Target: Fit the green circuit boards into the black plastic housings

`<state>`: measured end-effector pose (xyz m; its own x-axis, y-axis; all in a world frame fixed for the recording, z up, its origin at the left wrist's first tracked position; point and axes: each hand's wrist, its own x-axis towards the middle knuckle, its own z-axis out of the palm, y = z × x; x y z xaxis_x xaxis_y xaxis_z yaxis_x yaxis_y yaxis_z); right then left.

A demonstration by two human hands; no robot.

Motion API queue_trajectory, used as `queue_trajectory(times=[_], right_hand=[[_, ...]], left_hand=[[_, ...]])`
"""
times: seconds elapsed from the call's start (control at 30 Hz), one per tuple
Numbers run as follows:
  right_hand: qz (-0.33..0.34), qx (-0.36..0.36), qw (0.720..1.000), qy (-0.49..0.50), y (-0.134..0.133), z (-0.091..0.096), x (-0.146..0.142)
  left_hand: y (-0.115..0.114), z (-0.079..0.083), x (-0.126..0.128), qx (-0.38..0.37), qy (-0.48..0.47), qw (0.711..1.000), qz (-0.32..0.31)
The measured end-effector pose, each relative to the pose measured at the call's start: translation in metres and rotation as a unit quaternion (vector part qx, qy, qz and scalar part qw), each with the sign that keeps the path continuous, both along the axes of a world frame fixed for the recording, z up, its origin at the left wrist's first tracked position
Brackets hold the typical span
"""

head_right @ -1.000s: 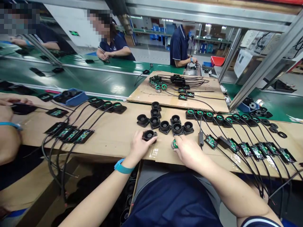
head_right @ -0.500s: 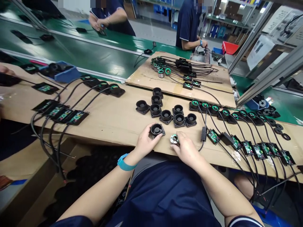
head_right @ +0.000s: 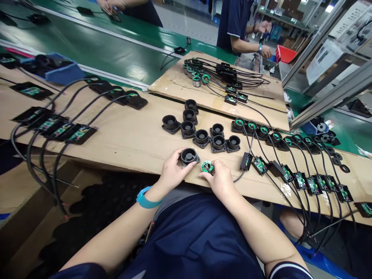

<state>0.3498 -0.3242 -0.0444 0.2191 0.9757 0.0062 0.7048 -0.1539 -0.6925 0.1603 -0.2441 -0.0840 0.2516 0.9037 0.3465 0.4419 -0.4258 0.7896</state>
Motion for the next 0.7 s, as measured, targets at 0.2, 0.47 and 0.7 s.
queue_trajectory(times=[0.2, 0.47, 0.7], right_hand=[[0.010, 0.047, 0.999, -0.018, -0.011, 0.002, 0.000], [0.101, 0.131, 0.986, -0.039, -0.024, -0.007, 0.000], [0.122, 0.097, 0.987, -0.032, -0.021, -0.006, 0.002]], left_hand=[[-0.020, 0.000, -0.010, 0.158, 0.036, 0.986, 0.033], [-0.057, 0.000, 0.001, 0.189, 0.106, 0.971, -0.104], [-0.055, -0.007, 0.010, 0.170, 0.096, 0.975, -0.108]])
